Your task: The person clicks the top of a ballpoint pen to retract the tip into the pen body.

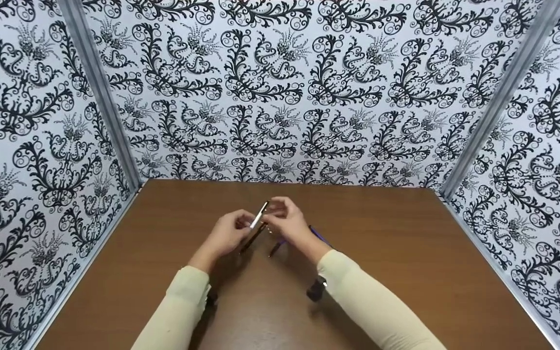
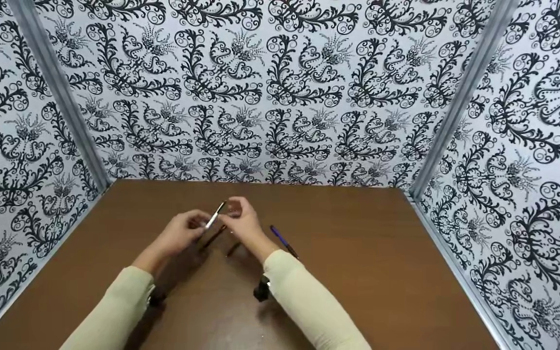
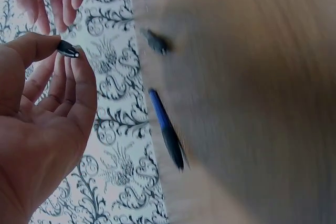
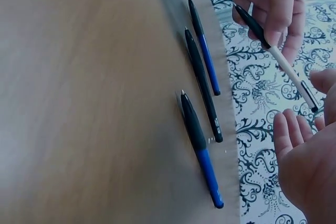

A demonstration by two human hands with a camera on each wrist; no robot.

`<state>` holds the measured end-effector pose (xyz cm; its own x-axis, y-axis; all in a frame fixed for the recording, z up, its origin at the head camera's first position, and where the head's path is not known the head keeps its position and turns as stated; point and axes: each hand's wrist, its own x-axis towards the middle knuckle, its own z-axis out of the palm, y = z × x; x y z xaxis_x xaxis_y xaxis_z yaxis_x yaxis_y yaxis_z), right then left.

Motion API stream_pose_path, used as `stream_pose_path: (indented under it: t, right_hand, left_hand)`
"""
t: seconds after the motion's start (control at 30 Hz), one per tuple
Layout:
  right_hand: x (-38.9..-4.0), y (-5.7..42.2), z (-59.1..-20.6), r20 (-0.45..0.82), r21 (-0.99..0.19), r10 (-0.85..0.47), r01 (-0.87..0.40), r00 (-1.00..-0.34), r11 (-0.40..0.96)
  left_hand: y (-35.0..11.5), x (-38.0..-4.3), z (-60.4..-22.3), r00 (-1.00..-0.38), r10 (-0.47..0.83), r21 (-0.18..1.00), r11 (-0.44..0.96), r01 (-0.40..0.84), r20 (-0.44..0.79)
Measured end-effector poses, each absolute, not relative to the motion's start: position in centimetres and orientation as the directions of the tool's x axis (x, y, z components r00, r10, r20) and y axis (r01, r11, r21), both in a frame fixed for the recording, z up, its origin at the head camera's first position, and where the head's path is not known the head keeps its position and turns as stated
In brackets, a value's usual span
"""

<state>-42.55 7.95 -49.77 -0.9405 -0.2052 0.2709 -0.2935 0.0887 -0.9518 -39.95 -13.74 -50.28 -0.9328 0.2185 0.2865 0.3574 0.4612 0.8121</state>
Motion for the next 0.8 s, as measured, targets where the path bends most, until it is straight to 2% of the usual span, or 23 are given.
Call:
stream_pose_path:
  t: [0.33, 0.53, 0.8]
  right_hand:
    - [-41.7, 11.1, -49.4, 0.309, -0.944, -0.154, -0.323, -0.939, 0.072]
    - [-41.1, 12.3, -49.2, 0.321, -0.946, -0.134, -0.323, -0.937, -0.008]
    - [-40.7, 13.5, -48.9, 0.320, -0.947, -0.109, -0.313, -0.941, -0.078]
  left_hand:
    - [-10.9, -39.1, -49.8, -0.926, 0.269, 0.869, 0.352, 0.349, 0.263]
    - [-9.3, -38.6, -50.1, -0.921, 0.321, 0.915, 0.260, 0.310, 0.221]
    - [-7.6, -38.1, -50.0, -0.913, 0.336, 0.915, 0.245, 0.322, 0.231]
